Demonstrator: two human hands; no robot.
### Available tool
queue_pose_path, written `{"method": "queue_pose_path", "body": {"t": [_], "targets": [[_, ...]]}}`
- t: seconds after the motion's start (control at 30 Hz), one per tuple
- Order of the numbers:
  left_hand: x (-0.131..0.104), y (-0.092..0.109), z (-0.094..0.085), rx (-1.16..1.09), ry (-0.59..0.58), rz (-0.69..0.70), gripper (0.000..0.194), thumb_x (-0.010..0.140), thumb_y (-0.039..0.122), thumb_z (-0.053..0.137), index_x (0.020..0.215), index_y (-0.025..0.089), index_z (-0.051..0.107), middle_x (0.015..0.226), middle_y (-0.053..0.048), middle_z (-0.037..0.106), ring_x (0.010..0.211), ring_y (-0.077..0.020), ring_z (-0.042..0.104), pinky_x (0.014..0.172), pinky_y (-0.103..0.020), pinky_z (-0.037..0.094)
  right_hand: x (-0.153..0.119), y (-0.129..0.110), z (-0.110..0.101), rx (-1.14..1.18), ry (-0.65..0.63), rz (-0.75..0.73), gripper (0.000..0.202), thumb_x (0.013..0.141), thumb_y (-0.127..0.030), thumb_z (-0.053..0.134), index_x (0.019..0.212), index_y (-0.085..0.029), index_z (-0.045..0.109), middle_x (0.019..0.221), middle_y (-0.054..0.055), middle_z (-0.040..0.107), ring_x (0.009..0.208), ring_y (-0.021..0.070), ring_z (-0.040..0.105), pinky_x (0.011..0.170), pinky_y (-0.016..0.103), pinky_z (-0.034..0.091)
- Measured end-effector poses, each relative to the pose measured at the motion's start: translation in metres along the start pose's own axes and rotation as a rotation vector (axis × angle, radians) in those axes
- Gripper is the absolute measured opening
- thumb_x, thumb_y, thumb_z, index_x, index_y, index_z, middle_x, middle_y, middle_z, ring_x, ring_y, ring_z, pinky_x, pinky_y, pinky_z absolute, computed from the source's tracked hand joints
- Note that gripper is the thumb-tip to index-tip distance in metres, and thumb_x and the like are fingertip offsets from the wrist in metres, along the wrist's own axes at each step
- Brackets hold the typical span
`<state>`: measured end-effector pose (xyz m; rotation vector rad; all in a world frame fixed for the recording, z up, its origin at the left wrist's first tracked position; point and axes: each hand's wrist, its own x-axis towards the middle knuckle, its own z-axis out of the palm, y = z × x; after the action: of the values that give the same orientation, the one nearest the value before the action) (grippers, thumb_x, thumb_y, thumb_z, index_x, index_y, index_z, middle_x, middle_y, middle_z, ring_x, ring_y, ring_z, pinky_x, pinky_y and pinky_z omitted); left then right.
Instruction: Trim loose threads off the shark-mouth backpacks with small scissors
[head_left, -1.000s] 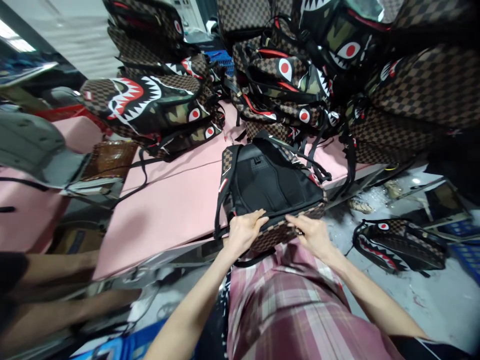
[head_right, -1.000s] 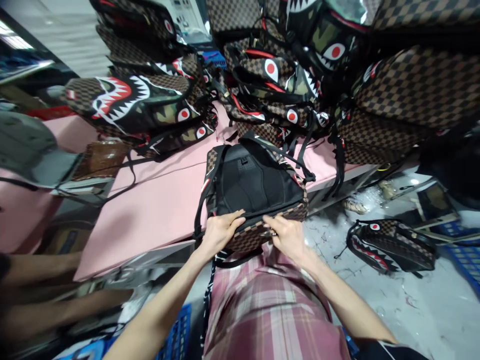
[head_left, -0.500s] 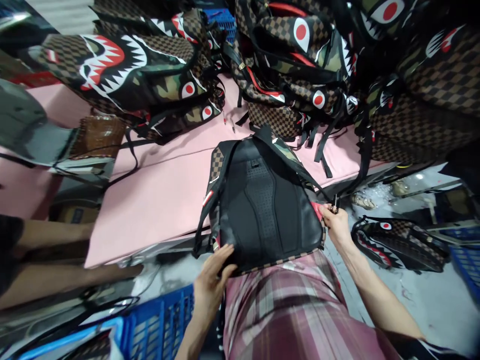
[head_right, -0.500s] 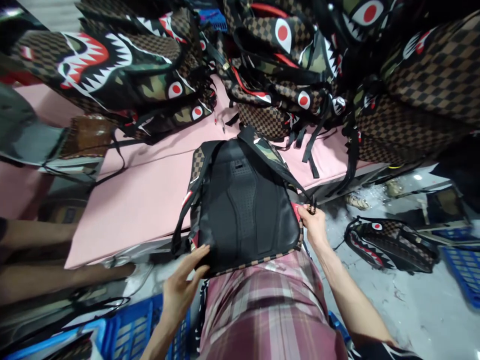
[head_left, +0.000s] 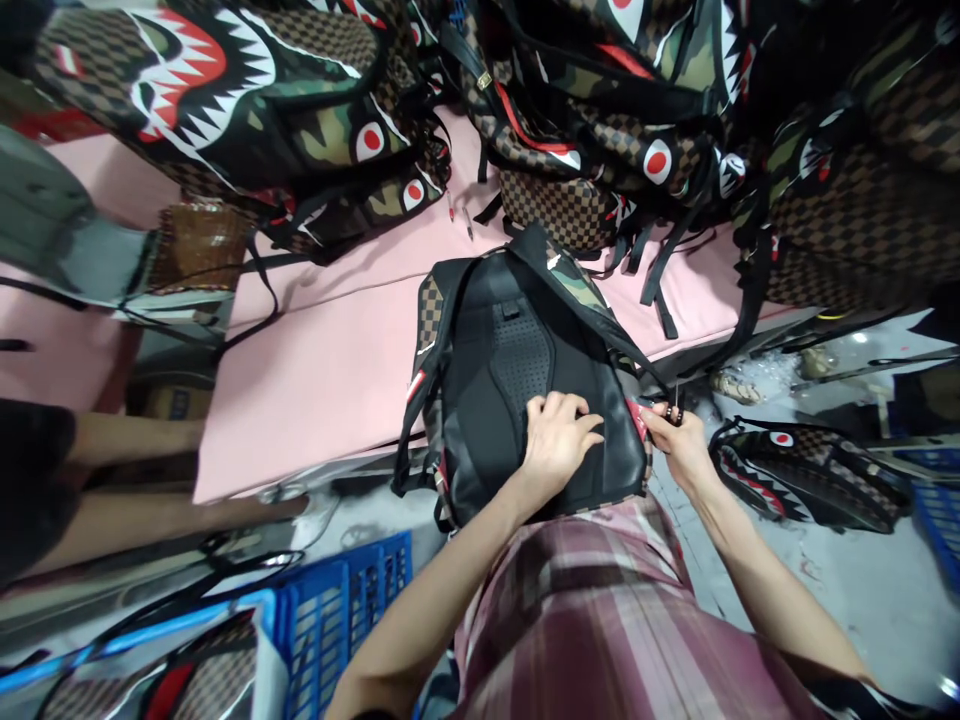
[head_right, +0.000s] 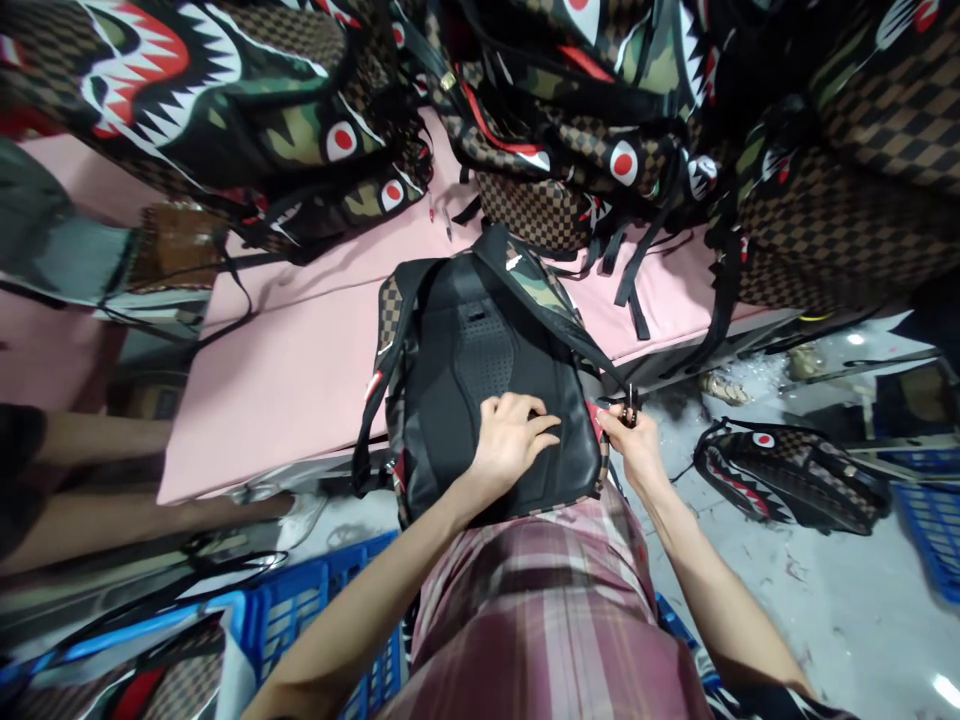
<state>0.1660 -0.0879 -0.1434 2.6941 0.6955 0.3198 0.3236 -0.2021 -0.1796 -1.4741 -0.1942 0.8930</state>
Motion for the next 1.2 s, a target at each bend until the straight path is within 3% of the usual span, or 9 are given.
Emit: {"method": "queue_pose_path", "body": {"t": [0.1, 0.2, 0.4, 0.5, 0.6, 0.73, 0.87, 1.0, 1.2], "targets": [[0.022, 0.004, 0.010, 0.103, -0.185, 0.208, 0.012, 0.082, 0.028, 0.058, 0.080, 0.022, 0.067, 0.093, -0.003, 0.062, 0.095, -0.0214, 0.047, 0.085, -0.043, 0.030, -0.002, 0.004, 0.002, -0.008, 0.010, 0.022, 0.034, 0.053, -0.034, 0.078, 0.061, -0.016, 0.050, 0.043, -0.010, 0.034, 0.039, 0.0029, 0.021, 0.038, 0.020, 0.013], [0.019, 0.013, 0.012, 0.177, -0.254, 0.249, 0.020, 0.087, 0.016, 0.046, 0.080, 0.015, 0.065, 0.093, -0.008, 0.060, 0.098, -0.0225, 0.046, 0.088, -0.044, 0.029, -0.002, 0.008, 0.001, -0.002, -0.009, 0.040, 0.036, 0.051, -0.035, 0.079, 0.061, -0.016, 0.050, 0.043, -0.010, 0.033, 0.039, 0.0031, 0.021, 0.038, 0.020, 0.014], [-0.038, 0.009, -0.016, -0.313, -0.462, 0.342, 0.015, 0.085, 0.024, 0.051, 0.079, 0.023, 0.065, 0.094, -0.001, 0.065, 0.103, -0.0145, 0.052, 0.092, -0.028, 0.034, 0.009, 0.016, -0.016, -0.128, -0.042, -0.031, 0.035, 0.054, -0.038, 0.079, 0.067, -0.017, 0.055, 0.046, -0.008, 0.035, 0.040, 0.0045, 0.024, 0.037, 0.021, 0.017], [-0.068, -0.014, -0.028, -0.400, -0.334, -0.003, 0.027, 0.089, 0.022, 0.044, 0.072, 0.021, 0.065, 0.085, -0.001, 0.066, 0.091, -0.0121, 0.057, 0.084, -0.025, 0.038, 0.018, 0.017, -0.013, -0.205, -0.068, -0.058, 0.035, 0.054, -0.039, 0.079, 0.062, -0.017, 0.053, 0.046, -0.007, 0.036, 0.040, 0.0055, 0.026, 0.036, 0.021, 0.019], [-0.075, -0.028, -0.024, -0.345, -0.135, -0.299, 0.027, 0.090, 0.033, 0.045, 0.080, 0.020, 0.066, 0.088, -0.003, 0.066, 0.086, -0.0134, 0.058, 0.081, -0.028, 0.039, 0.016, 0.012, -0.006, -0.261, -0.086, -0.087, 0.038, 0.054, -0.041, 0.079, 0.057, -0.018, 0.049, 0.046, -0.007, 0.037, 0.040, 0.0057, 0.029, 0.037, 0.022, 0.022], [-0.053, -0.019, -0.005, -0.228, -0.081, -0.143, 0.036, 0.083, 0.044, 0.053, 0.113, 0.025, 0.058, 0.106, -0.004, 0.061, 0.096, -0.0172, 0.052, 0.081, -0.032, 0.037, 0.009, 0.002, -0.010, -0.514, -0.085, -0.184, 0.034, 0.060, -0.047, 0.072, 0.067, -0.017, 0.058, 0.058, -0.001, 0.055, 0.052, 0.0118, 0.048, 0.049, 0.024, 0.039], [-0.024, 0.003, 0.007, -0.056, -0.136, -0.012, 0.039, 0.081, 0.043, 0.056, 0.114, 0.023, 0.056, 0.104, -0.006, 0.056, 0.097, -0.0203, 0.047, 0.078, -0.035, 0.035, -0.007, -0.010, -0.031, -0.925, -0.102, -0.329, 0.042, 0.073, -0.052, 0.060, 0.100, -0.020, 0.063, 0.093, 0.006, 0.067, 0.084, 0.0233, 0.061, 0.068, 0.032, 0.045], [-0.006, 0.015, 0.015, 0.025, -0.170, -0.034, 0.018, 0.084, 0.033, 0.055, 0.095, 0.021, 0.063, 0.095, -0.006, 0.053, 0.094, -0.0207, 0.045, 0.077, -0.036, 0.034, -0.029, -0.019, -0.039, -1.238, 0.026, -0.520, 0.046, 0.083, -0.050, 0.050, 0.116, -0.019, 0.053, 0.095, 0.008, 0.067, 0.080, 0.0247, 0.063, 0.063, 0.032, 0.045], [-0.007, 0.009, 0.020, -0.143, -0.149, -0.239, 0.019, 0.087, 0.026, 0.048, 0.083, 0.022, 0.066, 0.090, -0.002, 0.058, 0.086, -0.0163, 0.047, 0.076, -0.029, 0.039, -0.044, -0.018, -0.016, -1.282, -0.189, -0.856, 0.024, 0.087, -0.036, 0.050, 0.099, -0.021, 0.064, 0.097, 0.006, 0.062, 0.086, 0.0201, 0.057, 0.070, 0.030, 0.044]]}}
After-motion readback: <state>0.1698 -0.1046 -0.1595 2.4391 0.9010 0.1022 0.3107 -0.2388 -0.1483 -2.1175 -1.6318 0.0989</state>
